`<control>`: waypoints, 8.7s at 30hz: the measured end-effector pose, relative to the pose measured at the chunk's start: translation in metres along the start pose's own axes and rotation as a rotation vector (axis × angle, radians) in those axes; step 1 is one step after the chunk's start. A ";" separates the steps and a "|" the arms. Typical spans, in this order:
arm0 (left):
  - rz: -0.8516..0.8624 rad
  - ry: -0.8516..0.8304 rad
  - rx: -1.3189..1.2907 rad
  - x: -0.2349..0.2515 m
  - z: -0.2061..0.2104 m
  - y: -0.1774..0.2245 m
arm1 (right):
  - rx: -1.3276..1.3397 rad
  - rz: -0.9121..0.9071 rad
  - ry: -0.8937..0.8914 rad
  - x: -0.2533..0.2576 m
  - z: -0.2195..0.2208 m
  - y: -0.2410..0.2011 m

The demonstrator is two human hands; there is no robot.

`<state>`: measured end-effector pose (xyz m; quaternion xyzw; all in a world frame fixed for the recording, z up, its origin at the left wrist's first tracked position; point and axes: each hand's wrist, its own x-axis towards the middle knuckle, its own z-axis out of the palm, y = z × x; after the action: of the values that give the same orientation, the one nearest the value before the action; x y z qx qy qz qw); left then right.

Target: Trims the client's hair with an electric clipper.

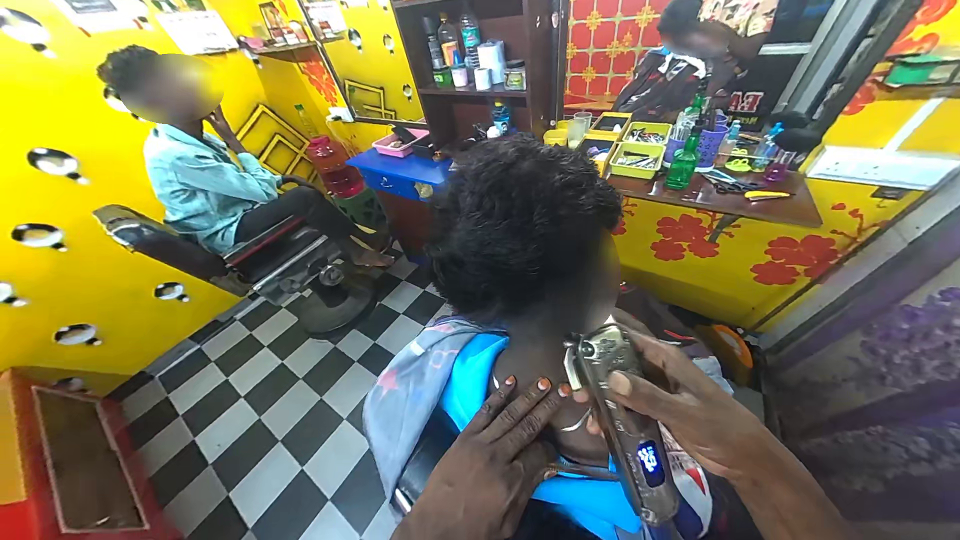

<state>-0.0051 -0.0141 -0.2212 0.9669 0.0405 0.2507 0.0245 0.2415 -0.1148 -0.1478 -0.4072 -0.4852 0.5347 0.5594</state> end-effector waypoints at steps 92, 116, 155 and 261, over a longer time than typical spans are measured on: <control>0.302 -0.651 -0.301 0.333 -0.118 -0.155 | -0.663 0.428 1.589 0.121 0.218 0.054; 0.290 -0.676 -0.341 0.328 -0.122 -0.161 | -0.853 0.284 1.667 0.152 0.208 0.050; 0.257 -0.655 -0.444 0.327 -0.114 -0.160 | 0.509 -0.445 1.192 0.180 0.202 0.087; 0.397 -0.405 -0.365 0.410 -0.039 -0.103 | -1.389 0.811 1.572 0.139 0.213 0.002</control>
<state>0.3257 0.1263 0.0041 0.9658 -0.1999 0.0567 0.1552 0.0270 0.0104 -0.0926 -0.9823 -0.0224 -0.1143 0.1466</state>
